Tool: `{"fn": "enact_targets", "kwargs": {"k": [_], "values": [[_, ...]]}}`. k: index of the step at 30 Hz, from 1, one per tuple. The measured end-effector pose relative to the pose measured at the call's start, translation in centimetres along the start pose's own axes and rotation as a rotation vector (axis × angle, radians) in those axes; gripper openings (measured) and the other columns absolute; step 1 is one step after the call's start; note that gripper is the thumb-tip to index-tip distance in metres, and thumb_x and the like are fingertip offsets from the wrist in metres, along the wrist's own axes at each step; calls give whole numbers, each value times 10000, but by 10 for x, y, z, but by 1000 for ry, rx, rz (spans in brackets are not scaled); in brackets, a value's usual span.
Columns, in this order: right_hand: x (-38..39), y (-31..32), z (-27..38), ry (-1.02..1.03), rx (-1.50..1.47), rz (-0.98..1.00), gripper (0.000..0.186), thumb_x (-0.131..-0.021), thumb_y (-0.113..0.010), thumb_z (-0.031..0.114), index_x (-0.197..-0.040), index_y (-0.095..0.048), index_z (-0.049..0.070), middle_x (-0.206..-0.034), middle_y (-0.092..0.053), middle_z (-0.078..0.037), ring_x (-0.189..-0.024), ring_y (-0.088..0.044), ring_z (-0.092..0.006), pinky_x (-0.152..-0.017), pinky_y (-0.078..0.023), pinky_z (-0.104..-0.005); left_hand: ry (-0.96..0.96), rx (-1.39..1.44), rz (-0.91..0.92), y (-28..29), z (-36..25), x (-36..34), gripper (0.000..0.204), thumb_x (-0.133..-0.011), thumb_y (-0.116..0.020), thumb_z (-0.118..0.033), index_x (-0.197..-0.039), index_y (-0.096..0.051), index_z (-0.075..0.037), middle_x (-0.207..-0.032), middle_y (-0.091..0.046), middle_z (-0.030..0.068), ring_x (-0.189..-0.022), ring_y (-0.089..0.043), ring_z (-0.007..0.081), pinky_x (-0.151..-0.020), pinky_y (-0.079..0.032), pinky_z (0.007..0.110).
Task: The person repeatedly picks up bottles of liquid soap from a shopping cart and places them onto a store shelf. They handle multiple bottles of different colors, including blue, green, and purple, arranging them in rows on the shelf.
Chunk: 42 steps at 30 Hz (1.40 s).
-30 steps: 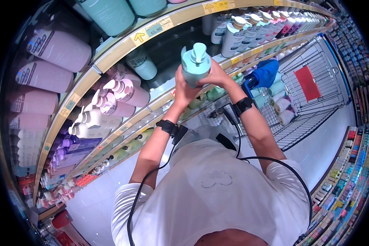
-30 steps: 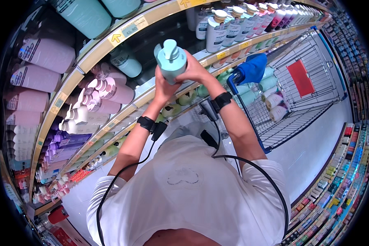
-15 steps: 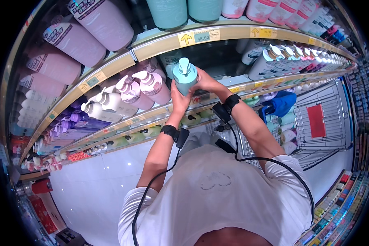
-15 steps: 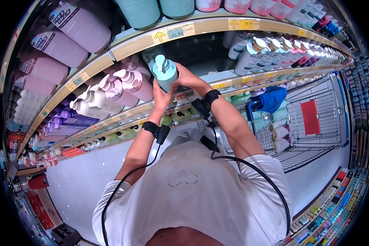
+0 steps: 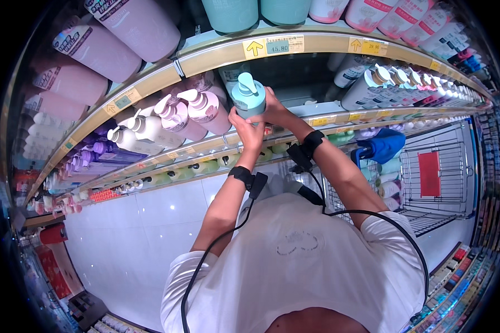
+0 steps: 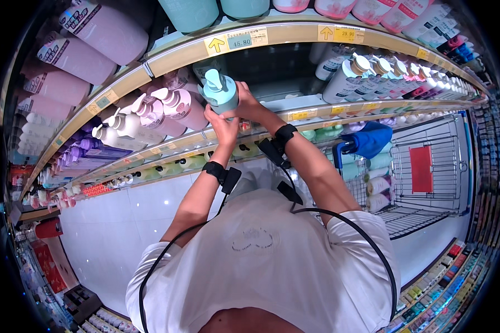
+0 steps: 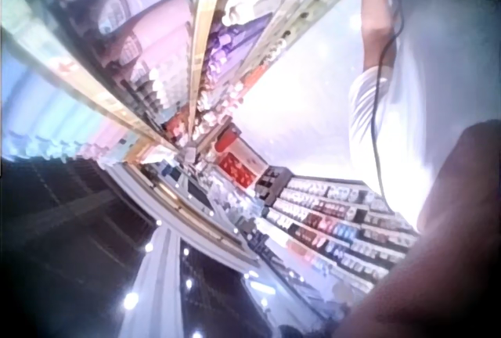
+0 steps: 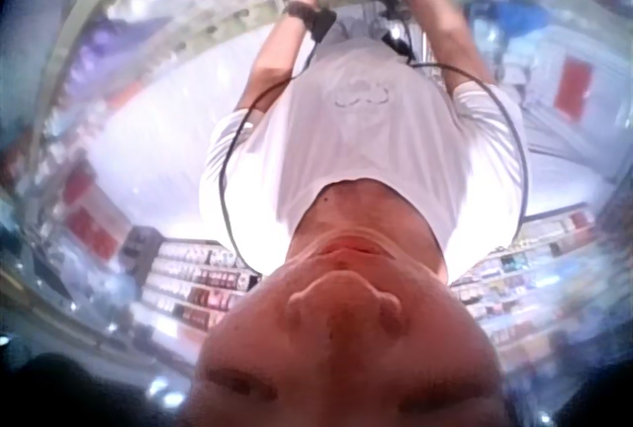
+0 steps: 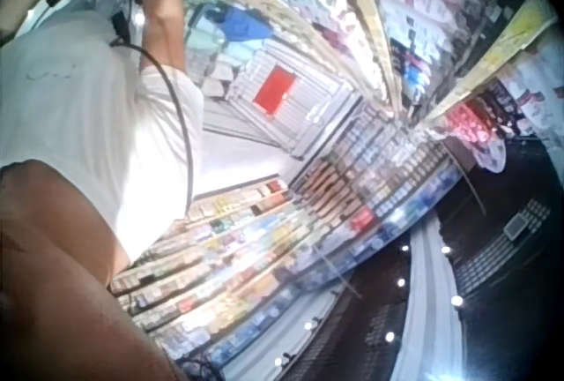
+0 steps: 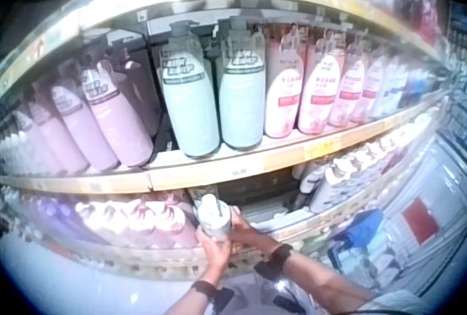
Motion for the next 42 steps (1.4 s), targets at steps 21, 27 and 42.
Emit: {"fn": "enact_targets", "kwargs": {"k": [21, 27, 42], "values": [[-4, -25, -40, -29, -386, 106, 1046, -596, -842, 283, -1385, -218, -5, -1383, -306, -242, -1297, -333, -365, -1072, -300, -391, 30, -51, 79, 11, -10, 25, 895, -704, -714, -67, -1385, -152, 78, -1310, -286, 295, -1227, -322, 438, -1052, -268, 446], [-2, -28, -17, 2, -38, 51, 1170, -617, -820, 265, -1450, -37, 16, -1422, -286, -246, -1332, -310, -359, -1095, -274, -386, 2, -34, 65, 5, -9, 27, 986, -731, -716, -116, -1418, -39, 87, -1436, -146, 340, -1345, -178, 465, -1108, -181, 455], [-35, -39, -43, 73, -168, 5, 1115, -597, -823, 175, -1413, -86, -13, -1373, -361, -256, -1288, -380, -356, -1056, -325, -379, 27, 3, 93, -5, -2, 3, 984, -725, -675, -69, -1412, 9, 100, -1449, -111, 345, -1360, -141, 467, -1125, -157, 445]]}}
Point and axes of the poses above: each hand's wrist, its own x-axis away from the middle knuckle, its own y-axis out of the back of the hand, z = x × y, the point moved 8 cm from there along -x, towards the middle knuckle
